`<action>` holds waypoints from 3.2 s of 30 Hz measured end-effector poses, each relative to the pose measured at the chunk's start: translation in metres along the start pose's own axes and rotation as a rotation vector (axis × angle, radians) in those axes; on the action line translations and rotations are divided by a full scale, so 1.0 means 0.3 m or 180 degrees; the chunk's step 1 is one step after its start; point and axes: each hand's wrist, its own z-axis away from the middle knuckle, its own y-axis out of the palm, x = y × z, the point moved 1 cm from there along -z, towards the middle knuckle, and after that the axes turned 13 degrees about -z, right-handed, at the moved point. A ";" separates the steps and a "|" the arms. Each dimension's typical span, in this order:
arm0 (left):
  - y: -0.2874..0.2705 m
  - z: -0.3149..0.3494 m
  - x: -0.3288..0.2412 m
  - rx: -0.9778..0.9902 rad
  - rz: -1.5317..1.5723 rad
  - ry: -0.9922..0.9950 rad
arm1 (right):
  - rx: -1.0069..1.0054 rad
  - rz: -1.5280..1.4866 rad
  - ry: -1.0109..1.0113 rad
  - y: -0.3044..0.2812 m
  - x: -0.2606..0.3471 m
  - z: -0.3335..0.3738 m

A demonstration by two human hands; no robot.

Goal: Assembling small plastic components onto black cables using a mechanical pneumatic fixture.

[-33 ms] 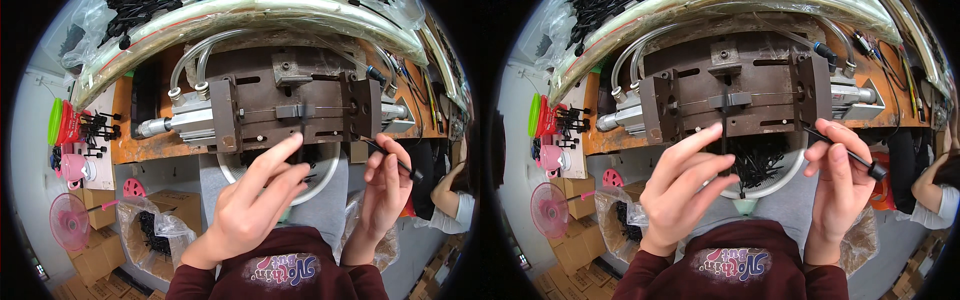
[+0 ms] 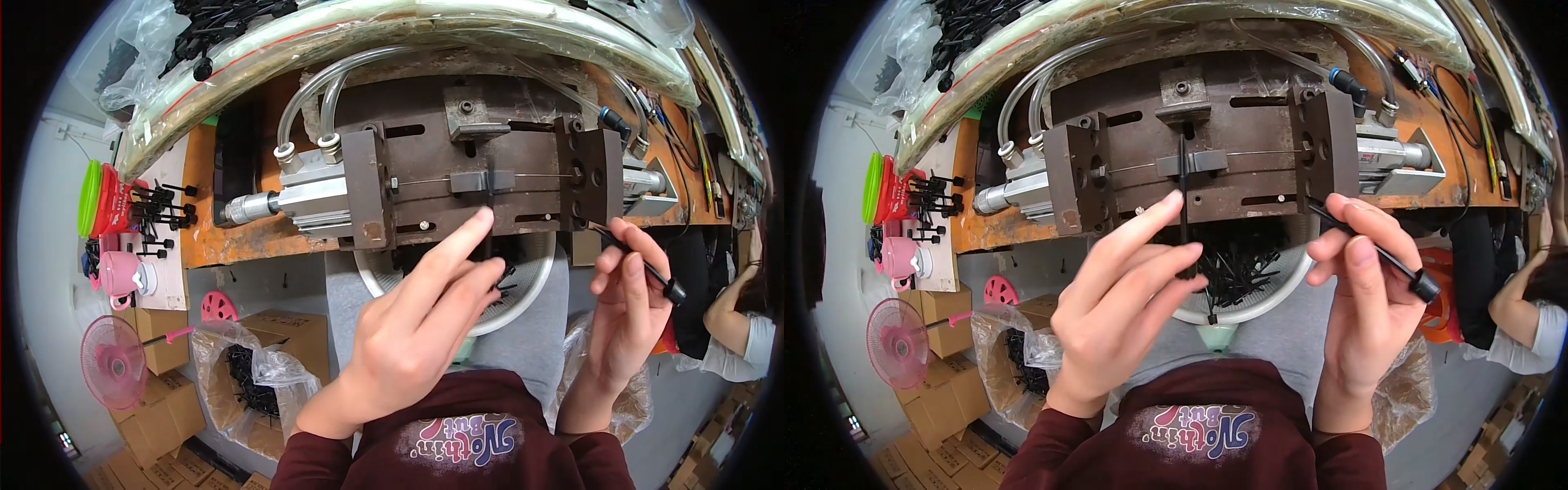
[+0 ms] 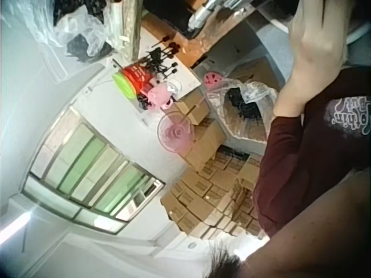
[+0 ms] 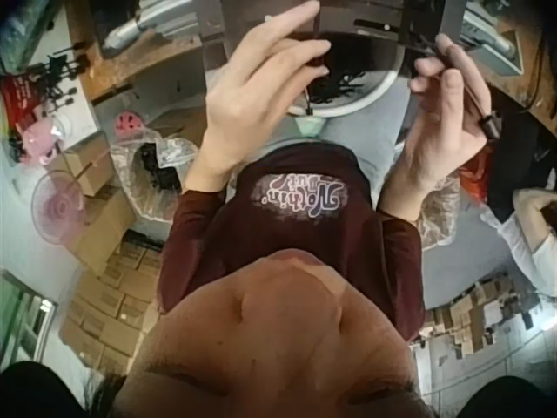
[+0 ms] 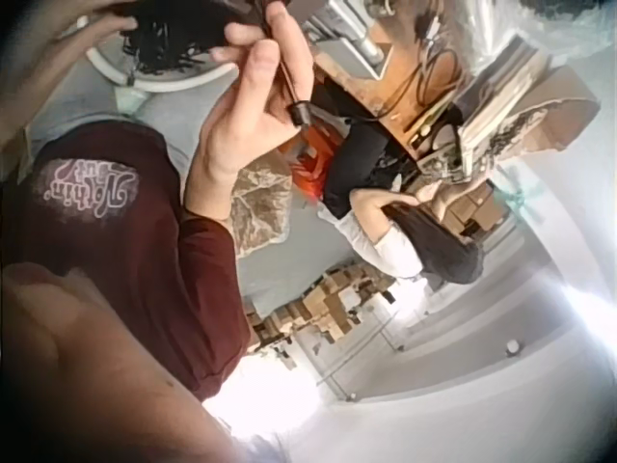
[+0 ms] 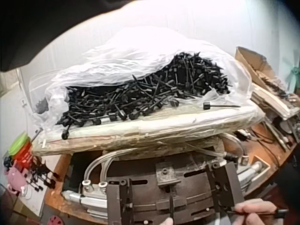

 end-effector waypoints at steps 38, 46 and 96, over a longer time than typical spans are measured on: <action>-0.057 0.116 0.045 -0.0026 0.1345 -0.0788 | 0.2597 0.3687 -0.1507 0.162 -0.065 -0.076; -0.059 0.137 0.030 0.0203 0.2583 -0.1199 | 0.2568 0.3694 -0.1362 0.183 -0.041 -0.073; -0.614 0.188 0.623 -0.2278 -0.1484 -0.1649 | 0.0119 -0.0360 0.0708 0.109 -0.102 0.132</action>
